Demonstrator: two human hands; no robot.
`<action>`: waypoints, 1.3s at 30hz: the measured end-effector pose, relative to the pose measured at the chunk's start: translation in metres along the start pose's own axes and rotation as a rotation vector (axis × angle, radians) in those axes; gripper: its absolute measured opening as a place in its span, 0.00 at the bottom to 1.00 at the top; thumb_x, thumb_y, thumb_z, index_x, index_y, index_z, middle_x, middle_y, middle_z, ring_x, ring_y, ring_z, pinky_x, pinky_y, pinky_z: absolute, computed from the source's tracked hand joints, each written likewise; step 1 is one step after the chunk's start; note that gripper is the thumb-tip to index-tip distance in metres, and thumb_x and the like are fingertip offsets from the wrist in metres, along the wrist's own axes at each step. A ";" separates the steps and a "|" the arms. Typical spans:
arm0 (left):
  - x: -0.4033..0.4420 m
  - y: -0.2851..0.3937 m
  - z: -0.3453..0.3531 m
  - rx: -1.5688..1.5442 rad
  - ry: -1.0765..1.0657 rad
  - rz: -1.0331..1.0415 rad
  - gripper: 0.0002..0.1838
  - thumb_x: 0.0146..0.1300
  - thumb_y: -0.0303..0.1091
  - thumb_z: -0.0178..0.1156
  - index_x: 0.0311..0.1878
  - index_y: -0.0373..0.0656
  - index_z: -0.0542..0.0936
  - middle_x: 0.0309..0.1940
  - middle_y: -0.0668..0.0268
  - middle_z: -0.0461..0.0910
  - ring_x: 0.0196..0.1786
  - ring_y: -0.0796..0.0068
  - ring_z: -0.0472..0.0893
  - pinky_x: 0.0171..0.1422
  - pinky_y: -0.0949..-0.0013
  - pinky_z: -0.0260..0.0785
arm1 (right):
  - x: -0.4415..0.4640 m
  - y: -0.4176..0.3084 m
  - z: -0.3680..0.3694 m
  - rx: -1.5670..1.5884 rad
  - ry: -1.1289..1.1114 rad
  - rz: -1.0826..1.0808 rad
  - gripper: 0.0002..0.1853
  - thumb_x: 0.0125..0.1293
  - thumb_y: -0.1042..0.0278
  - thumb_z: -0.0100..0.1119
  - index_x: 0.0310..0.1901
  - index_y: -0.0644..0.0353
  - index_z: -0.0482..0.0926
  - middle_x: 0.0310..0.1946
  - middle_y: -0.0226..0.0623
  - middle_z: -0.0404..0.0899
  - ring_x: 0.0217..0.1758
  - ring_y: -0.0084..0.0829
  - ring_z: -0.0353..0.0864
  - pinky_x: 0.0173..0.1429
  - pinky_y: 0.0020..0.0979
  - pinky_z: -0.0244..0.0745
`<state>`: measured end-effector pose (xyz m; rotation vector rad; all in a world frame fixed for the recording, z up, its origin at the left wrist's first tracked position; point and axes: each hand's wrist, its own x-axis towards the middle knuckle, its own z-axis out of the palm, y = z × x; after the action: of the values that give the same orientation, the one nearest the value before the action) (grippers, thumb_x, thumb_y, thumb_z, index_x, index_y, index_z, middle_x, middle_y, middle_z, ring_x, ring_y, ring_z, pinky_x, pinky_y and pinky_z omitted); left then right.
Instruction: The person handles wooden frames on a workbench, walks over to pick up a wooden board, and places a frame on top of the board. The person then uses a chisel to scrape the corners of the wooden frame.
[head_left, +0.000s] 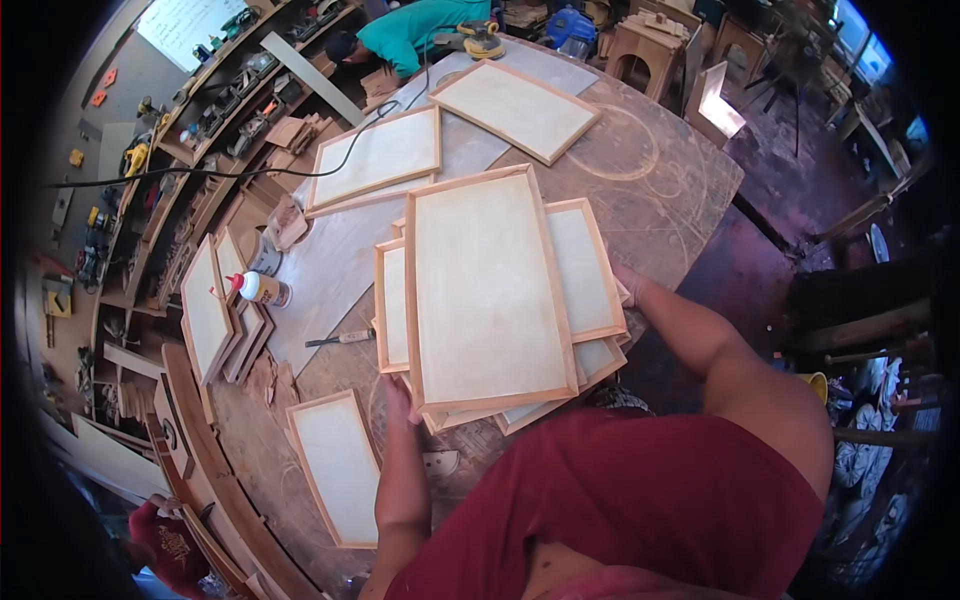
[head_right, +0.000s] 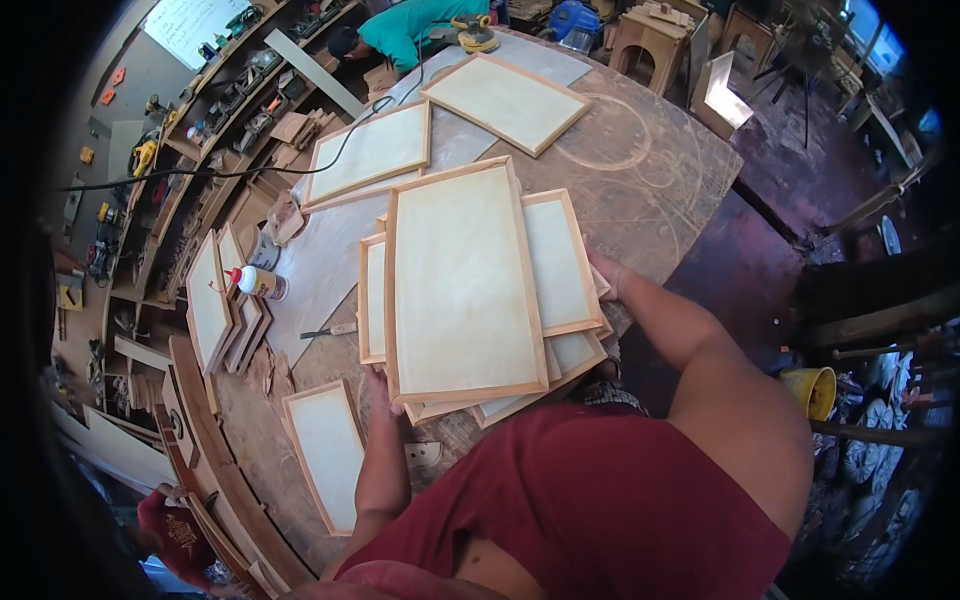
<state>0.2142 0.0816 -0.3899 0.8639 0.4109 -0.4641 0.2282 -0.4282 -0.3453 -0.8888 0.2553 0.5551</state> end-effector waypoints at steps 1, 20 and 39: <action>-0.005 -0.002 0.002 0.004 0.016 -0.002 0.50 0.66 0.75 0.41 0.76 0.42 0.56 0.72 0.57 0.64 0.69 0.55 0.71 0.69 0.51 0.69 | 0.001 0.001 -0.007 0.021 -0.019 0.023 0.52 0.60 0.18 0.40 0.74 0.52 0.59 0.69 0.44 0.67 0.69 0.39 0.72 0.69 0.46 0.72; -0.039 -0.014 0.049 0.039 0.254 0.349 0.54 0.57 0.80 0.49 0.72 0.43 0.62 0.64 0.55 0.72 0.64 0.57 0.75 0.64 0.52 0.74 | 0.007 -0.014 -0.018 0.024 0.002 0.104 0.40 0.69 0.28 0.44 0.69 0.56 0.65 0.64 0.45 0.72 0.61 0.37 0.78 0.61 0.46 0.78; 0.108 -0.147 0.362 0.098 -0.831 -0.265 0.37 0.74 0.57 0.47 0.77 0.45 0.54 0.73 0.58 0.63 0.74 0.61 0.64 0.77 0.54 0.59 | -0.210 -0.129 -0.261 -0.032 0.844 -0.502 0.38 0.70 0.31 0.46 0.67 0.57 0.67 0.59 0.43 0.74 0.56 0.35 0.79 0.56 0.43 0.79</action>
<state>0.2799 -0.3135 -0.3268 0.6404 -0.2710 -1.0380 0.1299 -0.7731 -0.3293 -1.1361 0.7585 -0.3113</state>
